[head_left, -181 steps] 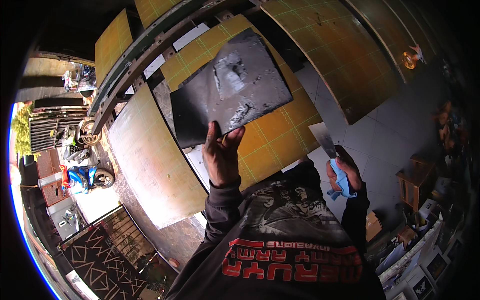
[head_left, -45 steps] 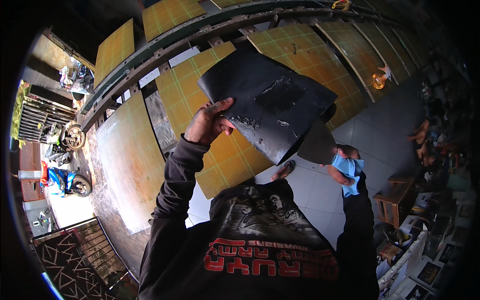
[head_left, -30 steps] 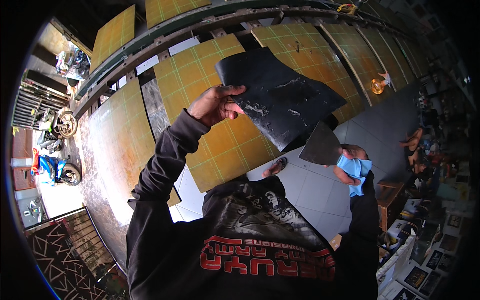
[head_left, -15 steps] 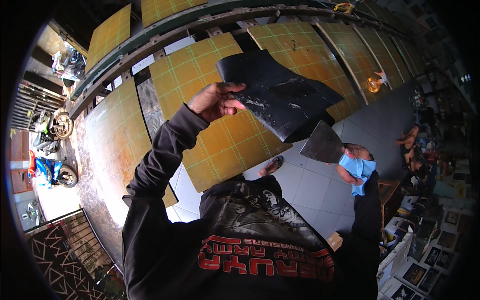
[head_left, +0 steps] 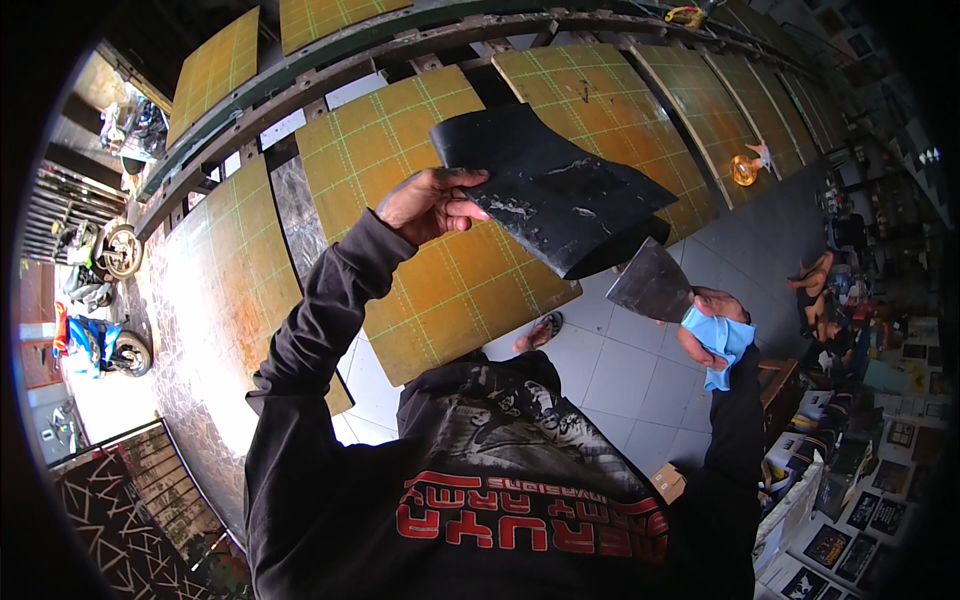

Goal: The person cleans a putty knife and a plastic sheet by scraping off black ink and wiping them with a blue cloth.

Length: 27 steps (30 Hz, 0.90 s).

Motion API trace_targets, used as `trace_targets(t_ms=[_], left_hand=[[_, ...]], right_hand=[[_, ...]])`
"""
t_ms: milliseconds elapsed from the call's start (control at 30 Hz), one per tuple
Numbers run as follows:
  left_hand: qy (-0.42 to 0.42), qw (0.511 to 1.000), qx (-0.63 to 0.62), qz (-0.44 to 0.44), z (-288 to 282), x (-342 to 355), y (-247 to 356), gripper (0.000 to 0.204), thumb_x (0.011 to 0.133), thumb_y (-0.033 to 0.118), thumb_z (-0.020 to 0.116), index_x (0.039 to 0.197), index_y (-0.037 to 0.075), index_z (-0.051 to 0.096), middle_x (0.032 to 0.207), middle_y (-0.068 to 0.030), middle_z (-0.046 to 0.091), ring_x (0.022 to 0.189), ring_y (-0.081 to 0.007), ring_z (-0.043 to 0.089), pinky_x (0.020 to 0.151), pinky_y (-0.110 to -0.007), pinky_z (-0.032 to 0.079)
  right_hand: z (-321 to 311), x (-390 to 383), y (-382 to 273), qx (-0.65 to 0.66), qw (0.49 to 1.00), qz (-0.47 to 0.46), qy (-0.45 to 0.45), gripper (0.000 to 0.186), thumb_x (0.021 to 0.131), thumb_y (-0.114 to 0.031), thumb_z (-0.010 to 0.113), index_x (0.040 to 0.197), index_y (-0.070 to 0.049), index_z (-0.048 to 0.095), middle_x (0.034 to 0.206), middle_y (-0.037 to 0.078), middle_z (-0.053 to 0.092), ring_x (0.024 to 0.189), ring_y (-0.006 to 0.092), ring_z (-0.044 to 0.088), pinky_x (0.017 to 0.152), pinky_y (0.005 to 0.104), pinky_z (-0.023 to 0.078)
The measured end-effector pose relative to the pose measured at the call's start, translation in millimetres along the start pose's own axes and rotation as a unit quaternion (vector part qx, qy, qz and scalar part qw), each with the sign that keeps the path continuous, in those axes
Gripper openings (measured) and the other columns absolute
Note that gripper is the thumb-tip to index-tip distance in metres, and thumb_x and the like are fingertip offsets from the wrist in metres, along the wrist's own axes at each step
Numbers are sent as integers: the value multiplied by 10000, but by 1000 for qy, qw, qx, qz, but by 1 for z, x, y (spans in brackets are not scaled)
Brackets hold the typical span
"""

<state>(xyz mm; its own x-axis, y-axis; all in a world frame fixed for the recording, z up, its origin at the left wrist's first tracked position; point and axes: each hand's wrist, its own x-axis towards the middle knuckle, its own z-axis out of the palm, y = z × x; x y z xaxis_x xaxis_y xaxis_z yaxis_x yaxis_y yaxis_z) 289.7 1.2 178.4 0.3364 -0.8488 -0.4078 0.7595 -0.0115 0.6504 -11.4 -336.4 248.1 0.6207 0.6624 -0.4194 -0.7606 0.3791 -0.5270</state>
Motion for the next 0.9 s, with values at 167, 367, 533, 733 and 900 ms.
trace_targets(t_ms=[167,367,533,733,900], left_hand=[[4,1000,-19,18,0,0,-1,257,977,145,496,1171,-7,571,864,-171,709,762,-206,718,595,-237,565],[-9,990,-85,108,-24,-21,3,273,974,162,491,1182,-2,556,915,-136,706,754,-213,718,557,-237,544],[117,968,23,222,-9,-22,-20,273,965,197,527,1105,-36,558,908,-136,685,762,-223,708,565,-266,532],[184,915,-43,357,66,-11,-61,294,952,202,572,1081,-55,512,878,-164,623,789,-304,695,739,-381,571],[127,924,-112,344,101,1,-76,344,996,220,475,1189,-58,417,1004,-228,574,921,-365,665,923,-446,525]], right_hand=[[-4,-2,4,1,1000,-8,-7,604,1000,-424,381,1325,70,258,653,236,550,449,253,564,398,341,474],[-18,-20,49,57,987,-134,67,614,996,-431,389,1329,67,255,660,235,552,454,266,569,415,359,490],[9,-3,71,61,969,-234,47,613,1009,-430,349,1362,67,293,629,202,527,454,272,565,402,372,485],[51,80,66,104,918,-382,34,581,1025,-466,207,1404,-48,345,684,160,475,413,234,486,374,370,438],[47,118,54,-20,898,-437,34,454,1031,-453,168,1297,-256,479,813,148,459,457,236,502,478,385,469]])
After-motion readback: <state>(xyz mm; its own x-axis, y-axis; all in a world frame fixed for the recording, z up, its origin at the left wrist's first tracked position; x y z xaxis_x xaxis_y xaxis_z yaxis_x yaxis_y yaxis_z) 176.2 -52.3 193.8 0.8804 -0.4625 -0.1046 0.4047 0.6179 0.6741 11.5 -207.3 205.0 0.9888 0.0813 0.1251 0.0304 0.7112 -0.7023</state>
